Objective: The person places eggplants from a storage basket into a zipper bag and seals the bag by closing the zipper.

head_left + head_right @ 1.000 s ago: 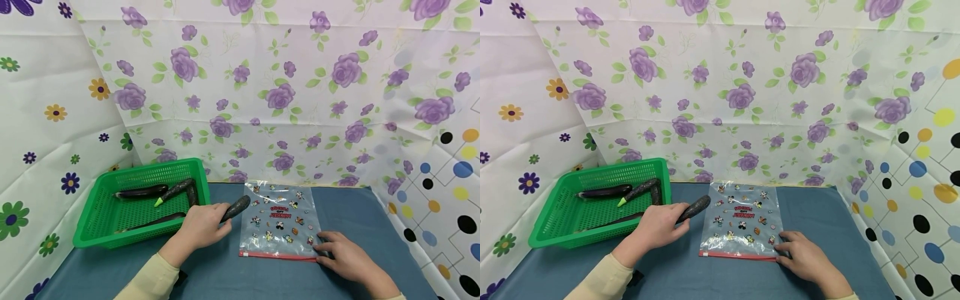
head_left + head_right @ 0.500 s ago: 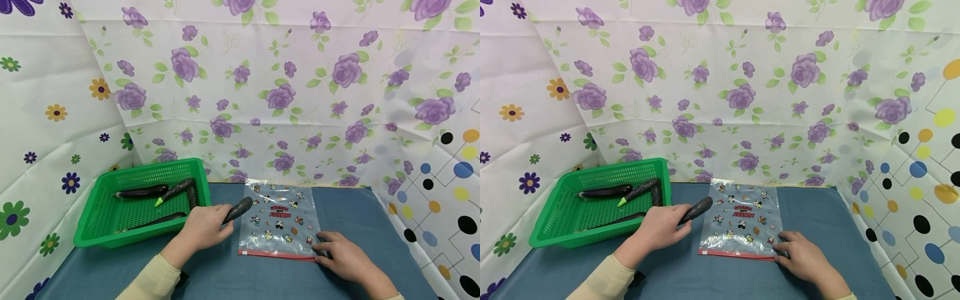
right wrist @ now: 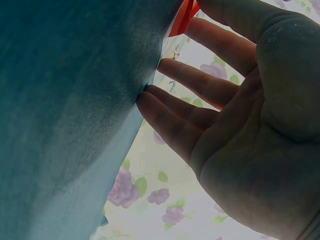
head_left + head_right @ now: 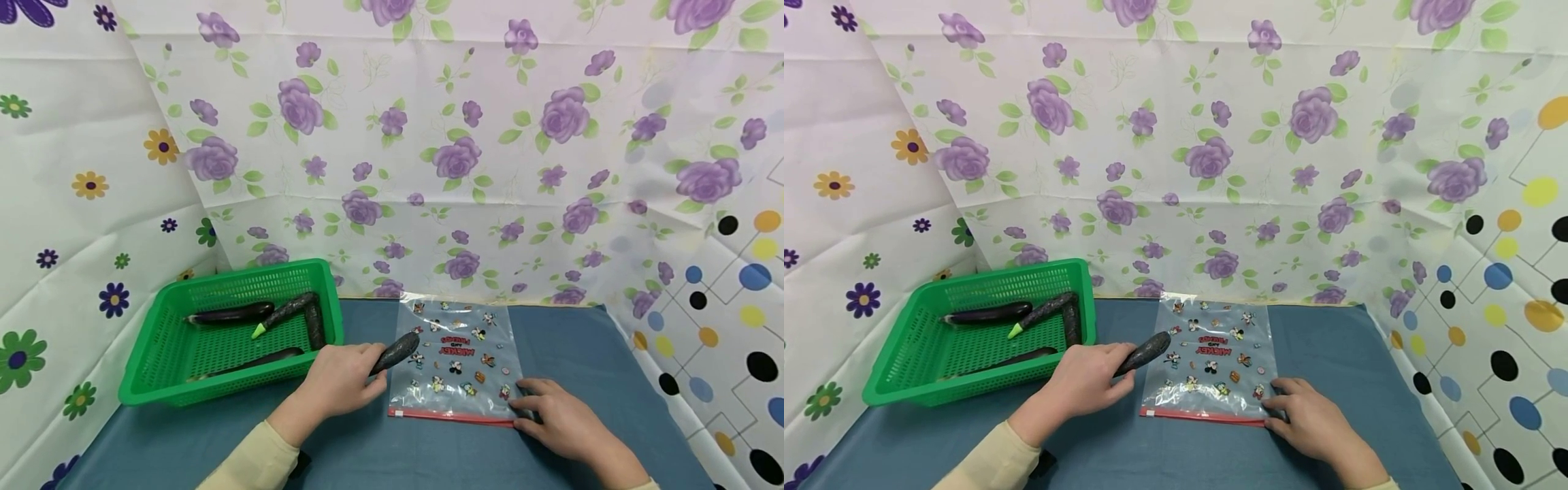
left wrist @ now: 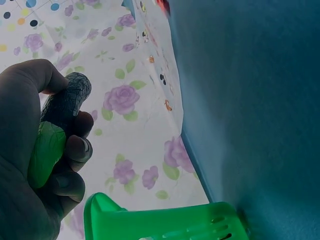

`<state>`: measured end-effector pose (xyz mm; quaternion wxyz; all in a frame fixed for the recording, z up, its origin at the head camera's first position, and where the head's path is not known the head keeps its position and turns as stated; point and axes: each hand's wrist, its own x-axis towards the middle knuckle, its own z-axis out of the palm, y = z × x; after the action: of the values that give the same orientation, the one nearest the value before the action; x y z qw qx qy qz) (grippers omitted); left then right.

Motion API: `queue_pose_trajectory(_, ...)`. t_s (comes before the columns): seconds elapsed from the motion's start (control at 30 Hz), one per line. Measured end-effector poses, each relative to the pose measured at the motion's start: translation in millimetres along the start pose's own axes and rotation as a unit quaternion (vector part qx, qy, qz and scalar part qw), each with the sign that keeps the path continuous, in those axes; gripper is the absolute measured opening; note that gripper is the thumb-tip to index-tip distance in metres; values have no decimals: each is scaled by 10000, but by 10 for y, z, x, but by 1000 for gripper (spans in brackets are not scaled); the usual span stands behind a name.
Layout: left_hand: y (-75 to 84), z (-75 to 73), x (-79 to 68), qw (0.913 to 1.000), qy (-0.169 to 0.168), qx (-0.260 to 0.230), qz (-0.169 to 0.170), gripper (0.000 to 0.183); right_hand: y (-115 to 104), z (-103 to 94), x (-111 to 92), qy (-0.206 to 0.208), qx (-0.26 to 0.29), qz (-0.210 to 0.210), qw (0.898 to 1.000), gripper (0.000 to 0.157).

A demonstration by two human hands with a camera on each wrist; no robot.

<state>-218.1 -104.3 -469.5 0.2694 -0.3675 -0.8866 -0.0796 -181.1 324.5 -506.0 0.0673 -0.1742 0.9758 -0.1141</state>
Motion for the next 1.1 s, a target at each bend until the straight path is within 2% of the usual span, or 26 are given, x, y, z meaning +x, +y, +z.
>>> queue_pose_trajectory(0.4,85,69,-8,9998,-137,33,154,21,-16,-12,-3,74,-78,-71,9999,30)
queue_pose_trajectory(0.7,132,132,-20,9994,-189,-48,274,22,-23,-12,-3,82,-95,-51,9999,30)
queue_pose_trajectory(0.97,224,173,-16,9987,-320,-27,394,27,-28,-12,-11,130,-142,-105,9998,29)
queue_pose_trajectory(1.1,266,193,-24,9980,-500,-90,365,22,-24,-5,-11,58,-122,-83,9999,30)
